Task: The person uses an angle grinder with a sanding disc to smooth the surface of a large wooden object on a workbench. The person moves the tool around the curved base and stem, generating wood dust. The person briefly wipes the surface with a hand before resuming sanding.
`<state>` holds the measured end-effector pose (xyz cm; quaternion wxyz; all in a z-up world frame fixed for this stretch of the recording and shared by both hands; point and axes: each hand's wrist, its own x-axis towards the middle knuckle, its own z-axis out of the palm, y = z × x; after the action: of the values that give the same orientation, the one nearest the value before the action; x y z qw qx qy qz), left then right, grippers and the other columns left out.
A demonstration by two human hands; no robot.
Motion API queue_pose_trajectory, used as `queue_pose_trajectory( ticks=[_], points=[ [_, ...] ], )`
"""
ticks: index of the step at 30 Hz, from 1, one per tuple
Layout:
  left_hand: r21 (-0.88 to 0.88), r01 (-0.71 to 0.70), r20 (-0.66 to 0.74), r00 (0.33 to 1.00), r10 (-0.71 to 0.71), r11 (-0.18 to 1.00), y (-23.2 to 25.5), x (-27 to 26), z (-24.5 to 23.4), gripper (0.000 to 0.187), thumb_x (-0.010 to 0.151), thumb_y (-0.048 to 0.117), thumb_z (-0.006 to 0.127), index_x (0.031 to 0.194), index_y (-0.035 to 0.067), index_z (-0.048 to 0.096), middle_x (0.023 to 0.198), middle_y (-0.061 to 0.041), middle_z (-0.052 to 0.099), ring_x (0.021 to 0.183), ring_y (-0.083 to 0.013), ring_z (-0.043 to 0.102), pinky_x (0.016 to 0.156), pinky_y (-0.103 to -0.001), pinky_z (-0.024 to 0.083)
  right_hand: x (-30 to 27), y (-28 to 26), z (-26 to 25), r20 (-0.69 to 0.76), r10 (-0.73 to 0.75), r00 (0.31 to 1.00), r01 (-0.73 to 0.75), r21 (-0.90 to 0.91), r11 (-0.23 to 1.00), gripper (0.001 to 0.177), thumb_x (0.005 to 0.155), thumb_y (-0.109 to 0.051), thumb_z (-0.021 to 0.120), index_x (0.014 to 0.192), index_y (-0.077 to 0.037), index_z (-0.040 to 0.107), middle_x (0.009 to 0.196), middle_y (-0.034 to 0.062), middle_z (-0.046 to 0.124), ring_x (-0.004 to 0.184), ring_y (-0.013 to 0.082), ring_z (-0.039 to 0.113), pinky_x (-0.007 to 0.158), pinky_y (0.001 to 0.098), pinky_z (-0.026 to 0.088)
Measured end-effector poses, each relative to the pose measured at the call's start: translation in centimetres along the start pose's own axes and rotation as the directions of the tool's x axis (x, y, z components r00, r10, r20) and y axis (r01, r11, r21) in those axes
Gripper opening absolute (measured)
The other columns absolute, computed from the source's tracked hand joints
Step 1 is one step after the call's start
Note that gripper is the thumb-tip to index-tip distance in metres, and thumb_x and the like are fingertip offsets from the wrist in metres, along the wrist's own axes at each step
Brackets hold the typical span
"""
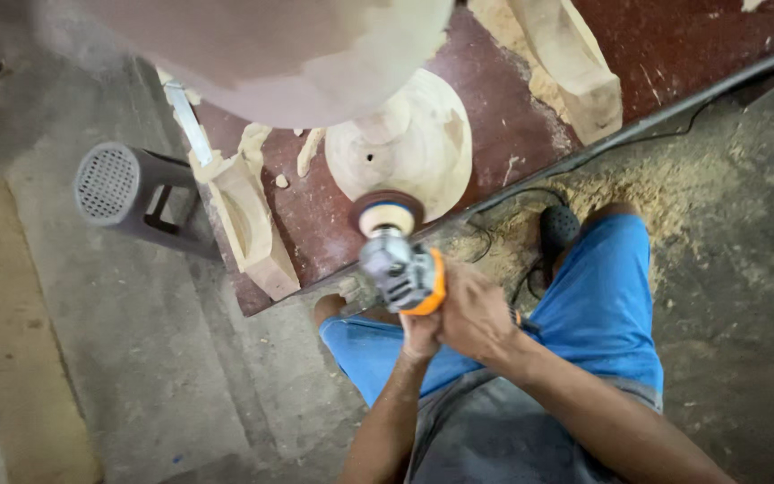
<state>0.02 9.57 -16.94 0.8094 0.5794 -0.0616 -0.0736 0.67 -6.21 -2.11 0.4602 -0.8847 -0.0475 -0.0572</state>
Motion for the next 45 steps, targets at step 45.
queue_pose_trajectory(
  ticks=[45],
  points=[
    [-0.004,0.071,0.011,0.997,-0.071,0.997,-1.1,2.8,2.3,0.062,0.087,0.016,0.076,0.144,0.007,0.053,0.135,-0.006,0.062,0.121,-0.0218,0.060,0.104,-0.039,0.052,0.3,-1.8,-4.8,-0.030,0.108,0.994,-0.110,-0.044,0.993,0.068,0.074,-0.010,0.068,0.139,-0.001,0.047,0.119,0.0227,0.065,0.110,0.0418,0.065,0.090,0.0508,0.054]
  ],
)
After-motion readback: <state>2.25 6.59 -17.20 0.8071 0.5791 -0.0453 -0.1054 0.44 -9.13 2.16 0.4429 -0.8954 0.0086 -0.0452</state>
